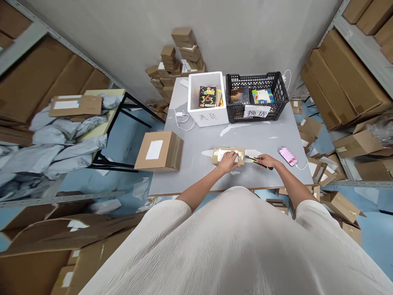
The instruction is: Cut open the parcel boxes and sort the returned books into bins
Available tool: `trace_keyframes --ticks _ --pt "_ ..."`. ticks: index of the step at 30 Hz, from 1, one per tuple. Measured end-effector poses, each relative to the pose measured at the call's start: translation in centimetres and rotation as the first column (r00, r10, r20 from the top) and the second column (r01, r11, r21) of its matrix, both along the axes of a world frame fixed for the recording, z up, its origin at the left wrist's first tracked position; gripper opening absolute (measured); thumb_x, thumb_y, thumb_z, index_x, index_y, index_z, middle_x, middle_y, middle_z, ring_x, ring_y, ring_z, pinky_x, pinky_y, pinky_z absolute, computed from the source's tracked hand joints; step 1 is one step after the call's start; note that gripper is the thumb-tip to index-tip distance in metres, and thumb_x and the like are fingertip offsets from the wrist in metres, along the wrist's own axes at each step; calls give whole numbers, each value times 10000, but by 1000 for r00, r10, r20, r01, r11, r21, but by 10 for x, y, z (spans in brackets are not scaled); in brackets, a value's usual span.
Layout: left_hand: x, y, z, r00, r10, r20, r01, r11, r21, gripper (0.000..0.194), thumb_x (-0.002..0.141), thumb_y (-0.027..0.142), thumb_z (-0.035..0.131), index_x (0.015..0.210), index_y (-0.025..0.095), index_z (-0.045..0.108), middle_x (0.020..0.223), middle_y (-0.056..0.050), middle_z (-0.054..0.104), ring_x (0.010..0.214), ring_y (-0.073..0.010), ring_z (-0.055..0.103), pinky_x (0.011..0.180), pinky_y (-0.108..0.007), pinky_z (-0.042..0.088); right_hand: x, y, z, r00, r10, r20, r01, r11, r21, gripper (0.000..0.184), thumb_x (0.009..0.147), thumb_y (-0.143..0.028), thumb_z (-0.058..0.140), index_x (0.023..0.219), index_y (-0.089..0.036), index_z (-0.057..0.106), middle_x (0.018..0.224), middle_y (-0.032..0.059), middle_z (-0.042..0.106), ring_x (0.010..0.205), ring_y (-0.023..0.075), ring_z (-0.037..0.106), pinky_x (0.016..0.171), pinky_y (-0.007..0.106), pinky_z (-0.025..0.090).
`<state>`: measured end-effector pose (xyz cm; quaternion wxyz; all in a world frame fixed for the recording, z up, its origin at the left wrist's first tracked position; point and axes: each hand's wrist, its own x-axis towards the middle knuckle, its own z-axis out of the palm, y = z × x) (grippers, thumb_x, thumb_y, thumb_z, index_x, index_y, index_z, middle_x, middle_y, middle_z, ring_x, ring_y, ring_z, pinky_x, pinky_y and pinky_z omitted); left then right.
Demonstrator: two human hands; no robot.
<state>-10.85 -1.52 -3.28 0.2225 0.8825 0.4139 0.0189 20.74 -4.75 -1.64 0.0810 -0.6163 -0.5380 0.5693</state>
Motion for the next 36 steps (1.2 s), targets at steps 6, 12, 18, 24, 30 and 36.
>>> trace_keyframes --ticks 6,12,18,24,30,36 --pt "-3 8 7 987 130 97 -130 991 -12 487 1098 199 458 1574 262 539 1581 -144 559 1431 -298 579 1245 -454 410 -1 -15 6 992 -126 -26 128 989 78 405 955 -634 728 992 -233 690 895 50 821 707 199 722 611 275 538" --pt "1 21 2 975 215 52 -217 976 23 484 1077 196 527 1555 255 577 1670 -146 529 1559 -320 477 1301 -492 332 -19 -26 9 990 -78 116 43 960 278 336 1071 -496 538 1206 -260 735 995 29 828 879 228 746 830 343 606" --pt "0 29 -6 986 164 -32 -163 986 44 583 1006 277 729 1567 249 575 1622 -183 568 1552 -366 471 1272 -522 332 -27 -29 8 962 54 269 -181 862 473 321 1007 -361 656 1292 -279 779 1266 79 810 1098 297 753 993 421 597" --pt "6 25 -7 991 117 -61 -110 988 110 572 1029 226 632 1593 178 552 1515 -210 619 1449 -365 532 1234 -521 351 -28 -28 1 927 81 366 -266 830 491 350 982 -311 722 1326 -293 786 1276 85 800 1160 307 749 1014 427 600" --pt "8 17 -18 994 104 -15 -100 980 175 570 1110 186 340 1645 119 526 1589 -249 595 1516 -371 499 1261 -533 340 -29 -29 -6 934 61 352 -248 820 516 343 960 -291 737 1297 -283 798 1216 81 815 1114 304 759 1015 438 604" --pt "4 16 -24 995 102 5 -101 978 184 594 1101 165 331 1663 132 522 1643 -227 578 1569 -353 484 1281 -511 354 -40 -38 -20 946 -17 322 -182 795 579 382 1019 -312 643 1389 -276 733 1340 106 769 1224 323 727 1084 495 593"
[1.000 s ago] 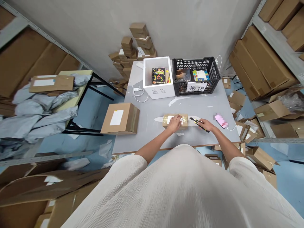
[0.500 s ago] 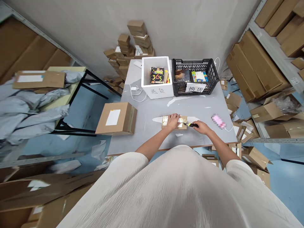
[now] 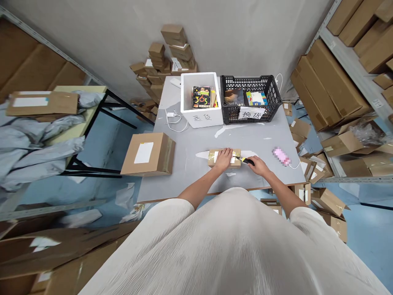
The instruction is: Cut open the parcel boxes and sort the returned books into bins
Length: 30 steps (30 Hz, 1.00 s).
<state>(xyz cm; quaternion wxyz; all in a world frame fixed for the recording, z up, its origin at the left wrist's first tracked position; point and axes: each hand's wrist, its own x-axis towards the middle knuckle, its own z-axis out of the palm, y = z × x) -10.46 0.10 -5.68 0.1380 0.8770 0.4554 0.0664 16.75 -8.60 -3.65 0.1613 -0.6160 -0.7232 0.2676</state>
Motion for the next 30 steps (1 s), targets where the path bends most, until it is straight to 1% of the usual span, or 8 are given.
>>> trace_keyframes --ticks 9,13,15,17,20,23,26,30 --pt "1 1 -4 1000 16 -17 -16 1000 2 609 1084 133 338 1660 150 534 1681 -207 564 1587 -345 487 1270 -510 383 -1 -6 -11 998 -57 29 55 996 64 409 1087 -406 556 1443 -283 718 1330 125 760 1210 335 725 1069 502 605" --pt "0 -1 -6 1000 18 -23 -17 1000 10 596 1096 160 350 1665 155 529 1688 -213 559 1593 -349 485 1279 -521 370 -5 0 -15 999 -35 13 34 998 46 409 1081 -392 566 1447 -296 722 1343 106 771 1215 316 721 1070 480 608" --pt "-1 -2 -6 999 24 -30 -24 1000 17 585 1105 176 351 1660 157 536 1693 -209 557 1591 -348 488 1279 -517 370 1 4 -15 999 -22 26 21 999 42 403 1067 -378 584 1433 -294 732 1349 105 770 1239 318 710 1073 472 603" --pt "-2 -2 -5 999 29 -33 -29 999 18 573 1110 180 350 1648 164 549 1676 -203 578 1579 -340 507 1274 -508 380 14 8 -12 997 -67 46 65 996 57 407 1058 -381 588 1423 -280 737 1340 123 767 1243 334 704 1067 485 600" --pt "-3 -2 -4 1000 28 -11 -28 1000 4 556 1130 207 329 1629 168 571 1650 -195 608 1573 -330 520 1283 -512 380 41 10 -7 968 -249 41 244 965 101 445 1053 -420 567 1436 -252 720 1327 151 756 1214 360 705 1043 524 600" --pt "-3 -3 -5 998 56 32 -56 998 -21 554 1149 267 318 1633 165 568 1686 -187 576 1611 -331 482 1322 -531 348 57 8 -6 956 -295 4 293 952 92 466 1022 -453 601 1417 -237 721 1337 156 753 1227 369 699 1070 538 584" --pt "-5 -8 -5 994 79 77 -75 996 -54 577 1142 309 353 1679 173 516 1736 -180 518 1657 -324 425 1359 -544 319 54 5 -11 943 -328 -56 331 943 47 506 998 -476 623 1433 -231 707 1375 154 748 1251 363 695 1097 538 573" --pt "-15 -15 0 994 37 102 -28 996 -86 616 1118 353 426 1710 186 465 1793 -168 437 1701 -313 351 1398 -547 273 38 3 -24 928 -357 -101 360 933 6 498 976 -478 633 1399 -232 720 1362 151 756 1237 352 703 1110 538 567"
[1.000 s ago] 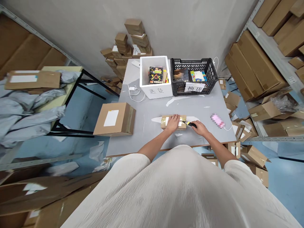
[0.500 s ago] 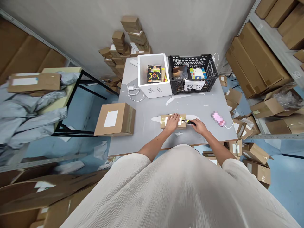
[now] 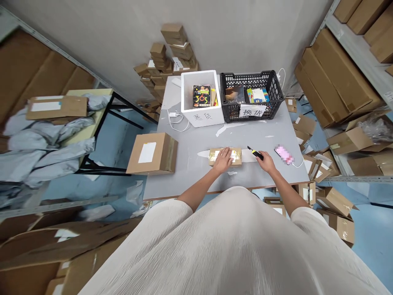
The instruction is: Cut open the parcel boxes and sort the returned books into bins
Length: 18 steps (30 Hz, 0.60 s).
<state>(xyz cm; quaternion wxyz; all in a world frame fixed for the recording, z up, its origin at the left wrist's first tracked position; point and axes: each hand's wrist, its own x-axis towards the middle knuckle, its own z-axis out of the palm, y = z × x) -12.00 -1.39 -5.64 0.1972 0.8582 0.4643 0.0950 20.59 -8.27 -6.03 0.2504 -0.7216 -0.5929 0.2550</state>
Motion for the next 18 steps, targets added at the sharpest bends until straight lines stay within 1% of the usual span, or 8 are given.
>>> trace_keyframes --ticks 2,5,8,10,14,16,18 --pt "-10 -3 4 1000 15 -10 -15 1000 -2 604 1114 353 443 1695 196 480 1801 -163 423 1713 -313 322 1407 -562 237 -4 0 -7 1000 -19 -14 19 1000 -8 473 966 -476 634 1353 -225 739 1337 151 763 1220 348 705 1110 528 564" --pt "-28 -9 10 994 107 -38 -107 994 6 576 1113 350 444 1667 210 515 1799 -176 414 1711 -334 308 1395 -604 215 -2 0 -18 998 -68 -16 68 997 -45 436 959 -471 624 1281 -211 760 1289 155 767 1193 344 703 1105 510 558" --pt "-47 -17 12 976 207 -67 -208 978 -8 572 1104 376 476 1649 214 533 1789 -202 406 1697 -362 312 1366 -619 248 5 -3 -32 989 -144 21 146 983 -107 429 948 -460 616 1254 -189 748 1241 168 757 1181 349 687 1089 503 553" --pt "-58 -23 12 964 253 -84 -256 966 -31 579 1098 404 503 1647 221 534 1767 -211 422 1675 -378 329 1343 -620 285 10 -6 -43 976 -210 65 217 966 -139 426 928 -447 627 1250 -187 731 1240 175 734 1202 355 663 1086 502 547" --pt "-67 -33 9 950 292 -110 -302 949 -90 619 1087 437 541 1672 237 508 1710 -208 463 1611 -394 389 1302 -597 354 15 -13 -66 937 -329 119 346 921 -181 361 869 -411 667 1178 -229 705 1234 161 675 1231 364 625 1094 513 536" --pt "-68 -35 7 947 298 -119 -311 944 -106 658 1070 454 579 1688 247 491 1710 -202 453 1601 -403 386 1289 -592 374 16 -13 -76 925 -355 132 376 902 -212 339 851 -393 682 1152 -237 689 1217 158 665 1236 377 613 1113 546 520" --pt "-68 -35 6 944 304 -129 -318 942 -111 708 1047 476 626 1700 247 478 1718 -202 434 1597 -413 377 1278 -588 390 17 -13 -84 922 -357 151 385 886 -256 338 855 -384 687 1153 -225 678 1235 178 662 1241 397 604 1125 588 501"
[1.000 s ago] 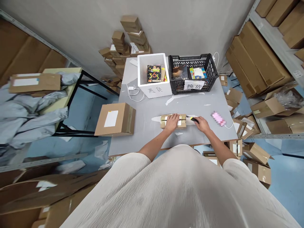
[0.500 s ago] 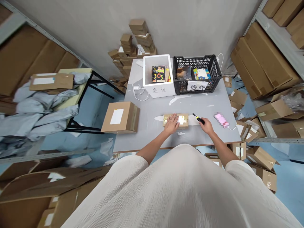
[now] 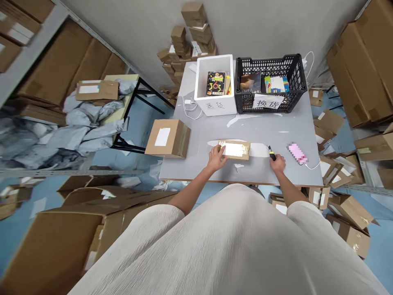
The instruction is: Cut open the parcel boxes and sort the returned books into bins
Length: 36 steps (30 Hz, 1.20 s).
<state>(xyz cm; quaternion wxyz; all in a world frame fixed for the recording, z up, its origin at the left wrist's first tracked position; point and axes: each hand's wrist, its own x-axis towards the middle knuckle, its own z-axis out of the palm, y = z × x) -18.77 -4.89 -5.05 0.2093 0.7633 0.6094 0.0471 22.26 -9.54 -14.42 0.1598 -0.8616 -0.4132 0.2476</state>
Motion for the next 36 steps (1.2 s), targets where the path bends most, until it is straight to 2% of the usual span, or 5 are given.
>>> trace_keyframes --ticks 10,15,22,28,36 --pt "-5 1 -4 999 1 -43 0 1000 15 739 1036 582 664 1679 246 520 1662 -200 478 1496 -427 455 1225 -568 449 -9 -2 -22 999 -17 42 17 1000 8 423 920 -420 679 1276 -201 625 1360 232 604 1342 454 521 1161 662 411" --pt "1 2 -7 999 42 -19 -42 999 10 734 1005 552 715 1654 255 544 1639 -183 493 1467 -411 485 1217 -547 469 -41 9 8 988 151 38 -155 973 168 442 994 -421 565 1367 -191 627 1414 233 609 1308 434 563 1139 655 441" --pt "4 7 -10 991 83 107 -88 995 38 658 965 441 743 1586 276 600 1597 -159 528 1452 -399 513 1206 -553 487 -104 38 58 834 546 -83 -472 782 407 456 1030 -458 569 1428 -246 644 1395 162 696 1138 324 687 1077 522 561" --pt "1 14 -16 940 233 249 -245 969 16 722 955 310 665 1655 256 494 1628 -175 532 1465 -393 533 1179 -555 502 -113 42 72 819 573 25 -549 770 324 509 968 -336 589 1467 -239 622 1406 169 701 1216 347 669 1105 566 558" --pt "-3 9 -16 923 175 344 -184 983 -6 831 988 304 640 1757 296 328 1664 -157 548 1556 -381 485 1227 -561 454 -120 36 89 862 504 -65 -453 820 351 566 892 -267 603 1457 -247 598 1454 162 672 1265 337 683 1169 582 526"
